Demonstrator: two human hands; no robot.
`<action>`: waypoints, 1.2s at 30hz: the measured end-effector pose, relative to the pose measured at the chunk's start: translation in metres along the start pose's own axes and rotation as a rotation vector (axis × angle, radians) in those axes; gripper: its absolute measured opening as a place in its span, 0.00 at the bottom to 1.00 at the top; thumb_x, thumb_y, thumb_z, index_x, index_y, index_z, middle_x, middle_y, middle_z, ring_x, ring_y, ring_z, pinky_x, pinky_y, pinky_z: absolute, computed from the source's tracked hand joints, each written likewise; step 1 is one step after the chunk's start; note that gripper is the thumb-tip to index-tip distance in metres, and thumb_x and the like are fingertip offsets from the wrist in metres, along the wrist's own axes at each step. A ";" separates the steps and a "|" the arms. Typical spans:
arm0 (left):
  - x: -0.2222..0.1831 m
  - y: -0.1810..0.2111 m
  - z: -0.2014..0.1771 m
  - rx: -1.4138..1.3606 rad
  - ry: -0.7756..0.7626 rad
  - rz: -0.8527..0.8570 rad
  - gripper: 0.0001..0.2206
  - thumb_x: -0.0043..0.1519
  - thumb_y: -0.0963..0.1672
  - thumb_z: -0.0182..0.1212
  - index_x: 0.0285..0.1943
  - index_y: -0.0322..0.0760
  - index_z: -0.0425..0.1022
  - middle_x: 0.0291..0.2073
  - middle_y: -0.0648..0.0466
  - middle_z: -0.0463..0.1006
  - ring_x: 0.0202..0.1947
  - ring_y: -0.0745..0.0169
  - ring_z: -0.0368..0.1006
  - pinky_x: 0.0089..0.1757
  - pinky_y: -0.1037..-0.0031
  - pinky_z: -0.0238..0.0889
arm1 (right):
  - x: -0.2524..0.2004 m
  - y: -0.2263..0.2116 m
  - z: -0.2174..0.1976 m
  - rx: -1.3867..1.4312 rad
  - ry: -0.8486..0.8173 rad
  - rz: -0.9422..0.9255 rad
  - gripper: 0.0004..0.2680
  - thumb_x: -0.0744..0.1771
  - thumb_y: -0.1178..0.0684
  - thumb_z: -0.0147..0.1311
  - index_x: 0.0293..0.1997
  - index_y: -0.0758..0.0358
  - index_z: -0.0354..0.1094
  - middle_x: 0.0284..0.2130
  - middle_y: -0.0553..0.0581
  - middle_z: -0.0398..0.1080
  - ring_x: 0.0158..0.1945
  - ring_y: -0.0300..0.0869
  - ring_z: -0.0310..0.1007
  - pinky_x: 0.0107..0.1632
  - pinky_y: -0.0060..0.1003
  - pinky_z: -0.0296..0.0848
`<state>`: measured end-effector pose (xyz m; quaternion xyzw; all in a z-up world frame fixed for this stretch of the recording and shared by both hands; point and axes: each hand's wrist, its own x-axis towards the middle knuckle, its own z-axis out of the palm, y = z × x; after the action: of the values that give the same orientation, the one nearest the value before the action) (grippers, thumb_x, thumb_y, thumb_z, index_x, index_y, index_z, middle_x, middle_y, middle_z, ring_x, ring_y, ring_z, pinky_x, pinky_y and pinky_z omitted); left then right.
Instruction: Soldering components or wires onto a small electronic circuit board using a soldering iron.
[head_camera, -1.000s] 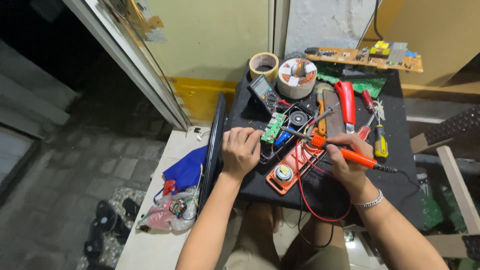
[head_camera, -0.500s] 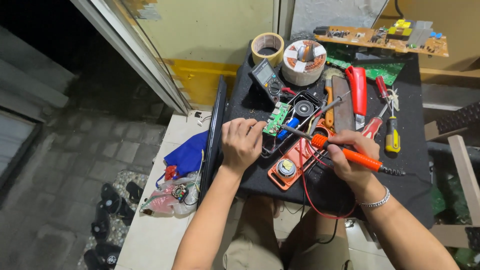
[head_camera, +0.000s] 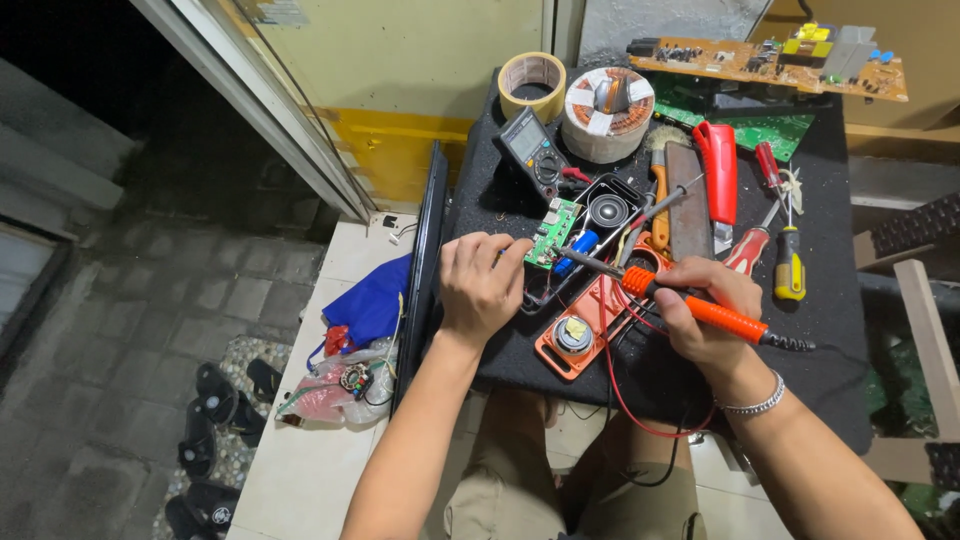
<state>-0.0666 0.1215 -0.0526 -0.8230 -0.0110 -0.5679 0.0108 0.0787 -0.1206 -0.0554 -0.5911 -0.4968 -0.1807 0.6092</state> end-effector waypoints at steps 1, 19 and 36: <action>0.001 0.000 0.000 0.000 -0.001 -0.001 0.08 0.59 0.39 0.61 0.41 0.48 0.82 0.32 0.61 0.72 0.36 0.62 0.71 0.42 0.69 0.65 | -0.001 0.001 0.000 0.000 0.000 0.001 0.09 0.65 0.52 0.63 0.35 0.69 0.77 0.22 0.59 0.73 0.20 0.41 0.68 0.27 0.35 0.69; 0.000 -0.001 0.003 0.007 0.002 0.020 0.08 0.59 0.39 0.61 0.42 0.48 0.82 0.32 0.60 0.73 0.36 0.60 0.71 0.42 0.68 0.65 | -0.003 0.002 0.001 0.045 -0.018 -0.027 0.08 0.65 0.54 0.63 0.35 0.71 0.77 0.24 0.62 0.73 0.23 0.46 0.71 0.29 0.37 0.70; -0.002 -0.002 0.002 -0.012 -0.027 -0.009 0.08 0.58 0.39 0.62 0.42 0.47 0.82 0.32 0.60 0.73 0.36 0.60 0.71 0.42 0.69 0.65 | 0.002 -0.005 0.002 0.054 -0.031 -0.049 0.08 0.64 0.53 0.63 0.36 0.70 0.77 0.24 0.61 0.72 0.21 0.44 0.68 0.27 0.37 0.69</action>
<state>-0.0650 0.1236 -0.0549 -0.8305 -0.0112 -0.5570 0.0031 0.0746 -0.1192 -0.0509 -0.5649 -0.5250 -0.1730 0.6126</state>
